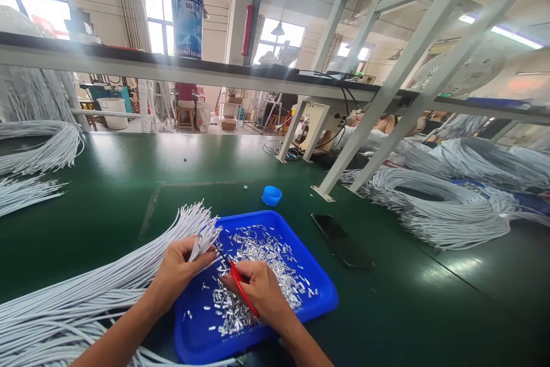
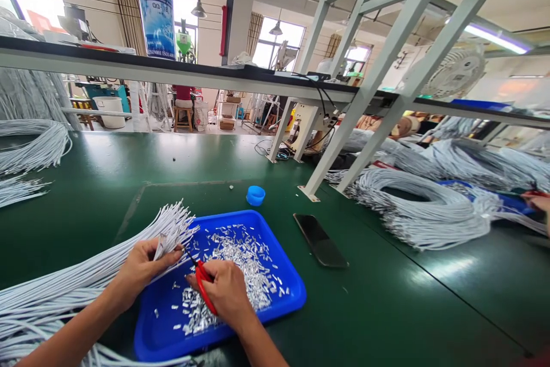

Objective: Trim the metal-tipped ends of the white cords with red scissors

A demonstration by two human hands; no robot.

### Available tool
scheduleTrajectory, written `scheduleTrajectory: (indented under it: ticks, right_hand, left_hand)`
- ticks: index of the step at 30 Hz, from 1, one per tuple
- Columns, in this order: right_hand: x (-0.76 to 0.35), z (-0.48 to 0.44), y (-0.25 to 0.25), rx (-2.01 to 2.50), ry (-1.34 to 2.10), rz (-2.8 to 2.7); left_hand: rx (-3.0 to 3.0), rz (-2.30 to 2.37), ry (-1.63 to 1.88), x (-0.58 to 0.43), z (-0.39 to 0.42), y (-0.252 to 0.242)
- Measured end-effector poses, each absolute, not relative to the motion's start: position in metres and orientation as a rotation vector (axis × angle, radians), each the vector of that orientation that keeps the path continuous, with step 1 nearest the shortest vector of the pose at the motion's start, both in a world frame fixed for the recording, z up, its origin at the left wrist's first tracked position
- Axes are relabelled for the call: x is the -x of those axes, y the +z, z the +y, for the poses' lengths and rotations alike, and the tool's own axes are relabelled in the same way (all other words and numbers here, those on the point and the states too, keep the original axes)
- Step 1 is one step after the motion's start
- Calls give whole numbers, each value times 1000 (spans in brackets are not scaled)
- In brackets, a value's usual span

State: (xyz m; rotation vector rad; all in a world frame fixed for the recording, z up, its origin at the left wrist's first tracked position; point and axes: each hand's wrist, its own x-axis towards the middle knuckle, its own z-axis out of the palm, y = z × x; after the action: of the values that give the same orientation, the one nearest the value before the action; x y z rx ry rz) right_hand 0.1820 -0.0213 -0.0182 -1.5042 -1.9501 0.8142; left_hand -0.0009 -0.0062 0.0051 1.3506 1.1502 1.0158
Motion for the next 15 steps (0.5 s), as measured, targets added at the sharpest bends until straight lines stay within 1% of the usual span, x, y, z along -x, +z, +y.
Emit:
scheduleTrajectory:
  ticks: [4, 6, 10, 12, 15]
  right_hand:
    - [-180, -21, -21, 1506, 788, -1941]
    - [-178, -21, -24, 1477, 760, -1944]
    - [-174, -22, -25, 1348, 688, -1984]
    - [-177, -20, -22, 1320, 695, -2007]
    - [-182, -17, -17, 1359, 766, -1931]
  left_hand:
    - [-1603, 1218, 1071, 2, -6, 3]
    - [-1494, 1159, 1017, 4, -6, 2]
    - [-1127, 901, 813, 8, -6, 0]
    - [-1044, 873, 813, 9, -6, 1]
    - [-966, 962, 865, 7, -6, 2]
